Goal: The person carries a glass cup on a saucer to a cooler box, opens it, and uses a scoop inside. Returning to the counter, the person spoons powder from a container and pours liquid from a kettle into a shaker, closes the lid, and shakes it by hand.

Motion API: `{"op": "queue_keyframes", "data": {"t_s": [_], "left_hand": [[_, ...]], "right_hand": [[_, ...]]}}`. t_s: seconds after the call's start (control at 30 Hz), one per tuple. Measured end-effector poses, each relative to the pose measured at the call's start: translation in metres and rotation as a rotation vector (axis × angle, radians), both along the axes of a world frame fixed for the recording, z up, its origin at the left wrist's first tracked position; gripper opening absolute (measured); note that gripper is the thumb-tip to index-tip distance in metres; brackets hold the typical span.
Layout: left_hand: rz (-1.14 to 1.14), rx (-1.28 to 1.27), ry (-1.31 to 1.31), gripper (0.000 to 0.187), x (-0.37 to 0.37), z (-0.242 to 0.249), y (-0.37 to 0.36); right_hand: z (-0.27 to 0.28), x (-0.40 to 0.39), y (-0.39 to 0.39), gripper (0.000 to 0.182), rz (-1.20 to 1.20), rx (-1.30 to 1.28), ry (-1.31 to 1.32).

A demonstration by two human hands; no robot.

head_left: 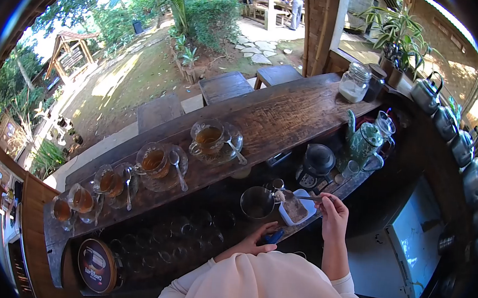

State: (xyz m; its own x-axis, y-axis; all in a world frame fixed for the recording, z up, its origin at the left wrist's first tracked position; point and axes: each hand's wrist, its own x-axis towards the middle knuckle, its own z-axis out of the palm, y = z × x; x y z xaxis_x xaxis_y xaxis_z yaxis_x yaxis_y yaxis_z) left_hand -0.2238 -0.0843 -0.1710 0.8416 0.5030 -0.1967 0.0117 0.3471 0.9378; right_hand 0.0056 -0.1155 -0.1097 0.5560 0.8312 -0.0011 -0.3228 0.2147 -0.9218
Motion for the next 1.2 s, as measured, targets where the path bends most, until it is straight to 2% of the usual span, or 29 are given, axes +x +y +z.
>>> {"op": "queue_keyframes", "data": {"t_s": [0.1,0.2,0.23,0.3,0.37,0.47,0.53,0.7,0.77,0.83,0.93,1.03,1.1,1.2], "left_hand": [[0.038,-0.009,-0.010,0.078,-0.004,-0.002,-0.004],[0.054,0.015,-0.057,0.078,-0.008,-0.010,-0.005],[0.065,0.015,-0.057,0.078,-0.010,-0.009,-0.006],[0.062,0.029,-0.032,0.078,-0.013,-0.008,-0.007],[0.078,0.049,-0.025,0.078,-0.015,-0.010,-0.007],[0.081,0.066,-0.020,0.078,-0.015,-0.008,-0.009],[0.074,0.068,-0.022,0.077,-0.014,-0.007,-0.009],[0.060,0.102,-0.021,0.076,-0.011,-0.005,-0.009],[0.019,0.128,0.021,0.078,-0.007,-0.011,-0.006],[-0.019,0.156,0.061,0.080,-0.005,-0.008,-0.005],[-0.044,0.256,0.148,0.085,-0.003,0.006,-0.003],[-0.098,0.405,0.228,0.089,-0.002,0.014,0.003],[-0.182,0.503,0.194,0.088,-0.001,0.019,0.006],[-0.263,0.550,0.223,0.086,0.004,0.029,0.009]], "right_hand": [[0.012,-0.020,0.008,0.014,0.072,0.037,-0.188],[0.003,-0.033,0.009,0.011,0.150,0.050,-0.607],[0.003,-0.035,0.010,0.011,0.161,0.054,-0.608],[0.002,-0.037,0.009,0.013,0.166,0.086,-0.900],[-0.002,-0.037,0.007,0.014,0.168,0.095,-0.805],[0.002,-0.038,0.002,0.015,0.087,0.175,-0.826],[0.001,-0.040,0.002,0.015,0.141,0.209,-0.964],[-0.005,-0.029,-0.007,0.015,0.059,0.282,-0.946],[-0.006,-0.022,-0.014,0.016,-0.146,0.277,-0.760],[-0.008,-0.013,-0.023,0.016,-0.319,0.244,-0.782],[-0.011,-0.003,-0.028,0.015,-0.361,0.260,-0.754],[-0.028,0.003,-0.031,0.012,-0.359,0.013,-0.973],[-0.049,0.004,-0.027,0.012,-0.322,-0.076,-0.902],[-0.070,0.000,-0.020,0.013,-0.278,-0.145,-0.932]]}}
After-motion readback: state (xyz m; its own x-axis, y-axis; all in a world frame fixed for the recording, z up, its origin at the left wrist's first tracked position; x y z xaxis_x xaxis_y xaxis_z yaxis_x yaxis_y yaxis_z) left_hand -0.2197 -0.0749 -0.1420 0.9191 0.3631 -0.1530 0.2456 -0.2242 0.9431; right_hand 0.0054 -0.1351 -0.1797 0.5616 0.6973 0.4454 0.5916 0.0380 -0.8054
